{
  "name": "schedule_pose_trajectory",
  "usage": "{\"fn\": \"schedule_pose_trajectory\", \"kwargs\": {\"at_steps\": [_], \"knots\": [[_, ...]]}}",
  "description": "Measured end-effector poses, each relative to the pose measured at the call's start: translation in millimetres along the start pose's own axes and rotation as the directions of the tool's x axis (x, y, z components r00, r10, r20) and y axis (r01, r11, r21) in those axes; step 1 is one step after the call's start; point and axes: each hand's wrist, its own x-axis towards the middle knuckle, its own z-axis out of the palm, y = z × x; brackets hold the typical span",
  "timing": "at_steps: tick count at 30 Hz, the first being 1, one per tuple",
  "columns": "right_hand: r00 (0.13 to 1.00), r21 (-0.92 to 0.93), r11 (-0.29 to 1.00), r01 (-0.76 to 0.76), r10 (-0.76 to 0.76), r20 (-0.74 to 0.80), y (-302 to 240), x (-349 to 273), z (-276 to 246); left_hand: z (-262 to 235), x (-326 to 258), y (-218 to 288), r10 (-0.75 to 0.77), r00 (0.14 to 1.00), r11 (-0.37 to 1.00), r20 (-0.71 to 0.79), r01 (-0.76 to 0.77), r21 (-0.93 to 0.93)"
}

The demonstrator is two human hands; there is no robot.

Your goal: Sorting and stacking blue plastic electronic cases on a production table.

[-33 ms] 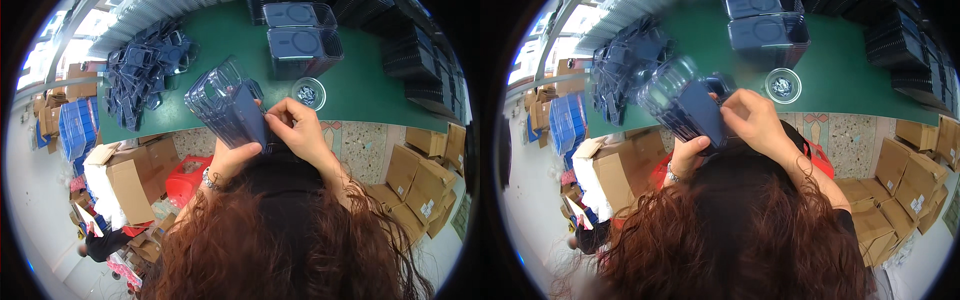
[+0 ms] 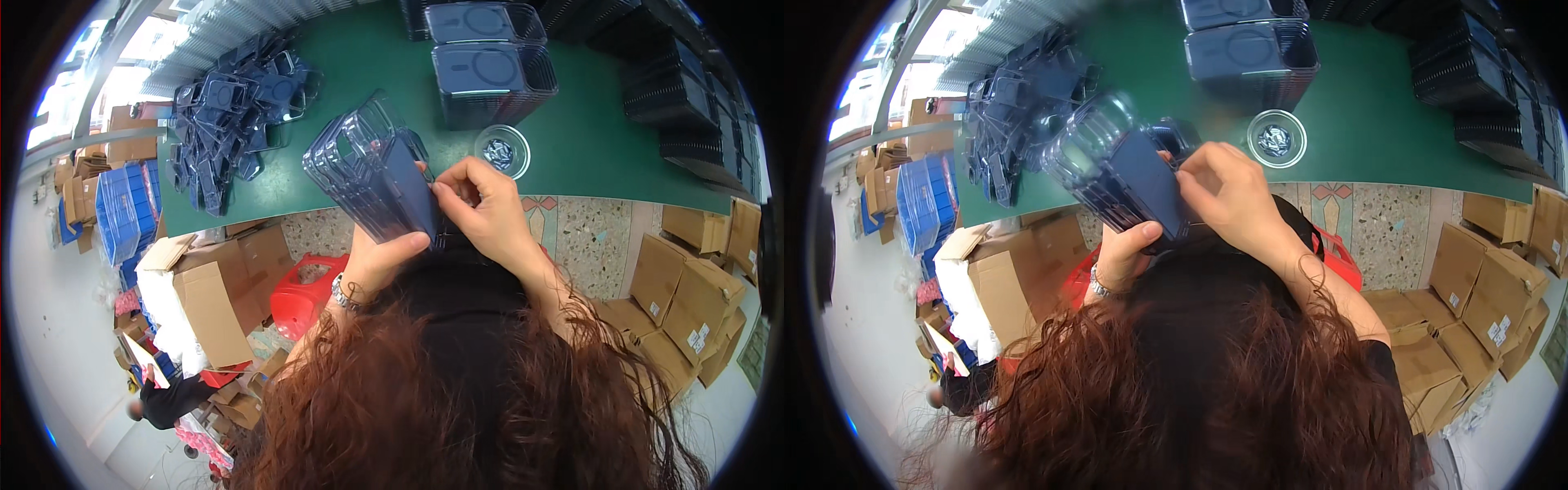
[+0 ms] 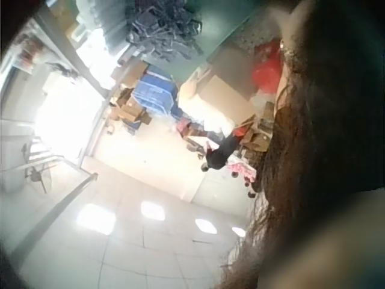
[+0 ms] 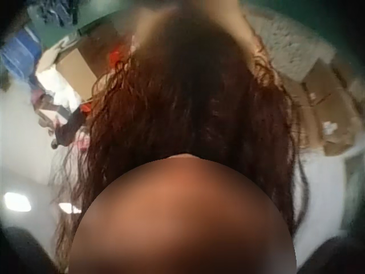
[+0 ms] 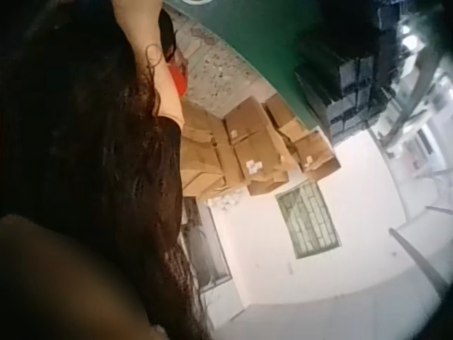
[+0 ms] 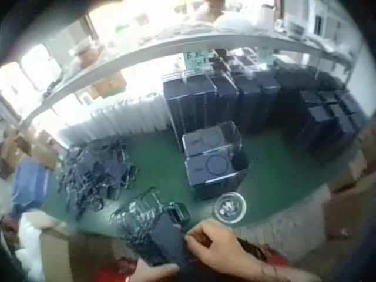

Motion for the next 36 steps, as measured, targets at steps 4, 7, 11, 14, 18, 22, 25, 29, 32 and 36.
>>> {"fn": "schedule_pose_trajectory", "kwargs": {"at_steps": [4, 7, 11, 14, 18, 22, 25, 29, 32, 36], "knots": [[0.991, -0.155, 0.980, 0.121, -0.128, -0.032, 7.4, -3.2, -3.9, 14.5, -1.3, -8.2, -0.015, 0.999, 0.998, -0.030, 0.016, 0.053], [0.980, -0.198, 0.966, 0.164, -0.183, -0.082, 3.8, -4.0, -5.9, 25.0, -3.5, -8.8, -0.093, 0.994, 0.995, -0.055, 0.095, 0.027], [0.994, -0.127, 0.990, 0.059, -0.071, -0.087, 7.8, -9.3, -5.3, 27.7, -2.7, -11.1, -0.192, 0.979, 0.980, -0.064, 0.195, 0.039], [0.998, -0.025, 0.998, -0.058, 0.057, -0.019, 9.6, -10.9, -8.4, 28.3, -2.4, -14.7, -0.210, 0.976, 0.968, -0.054, 0.216, 0.129], [0.977, 0.102, 0.972, -0.213, 0.210, 0.038, 16.8, -10.0, -5.3, 30.0, -1.0, -23.2, -0.155, 0.985, 0.975, -0.081, 0.166, 0.149], [0.984, 0.135, 0.974, -0.179, 0.177, 0.028, 23.6, -6.7, -0.2, 18.6, 0.8, -25.3, -0.166, 0.980, 0.979, -0.106, 0.176, 0.102], [0.943, 0.172, 0.948, -0.268, 0.221, 0.251, 40.2, 2.8, -4.0, -2.8, 3.4, -13.9, -0.215, 0.969, 0.976, -0.118, 0.215, -0.019], [0.998, -0.296, 0.954, -0.040, 0.021, -0.066, 111.4, 7.2, -26.3, -59.8, 8.0, 14.7, 0.322, 0.940, 0.532, -0.111, -0.083, 0.843], [0.994, -0.476, 0.873, -0.102, 0.074, -0.078, 155.7, 9.7, -50.9, -89.3, 23.5, 25.4, 0.300, 0.952, 0.124, 0.066, -0.107, 0.987], [0.996, -0.755, 0.656, 0.017, 0.051, 0.067, 184.0, 19.6, -53.3, -92.7, 45.7, 31.3, 0.119, 0.970, -0.164, 0.210, -0.189, 0.968]]}}
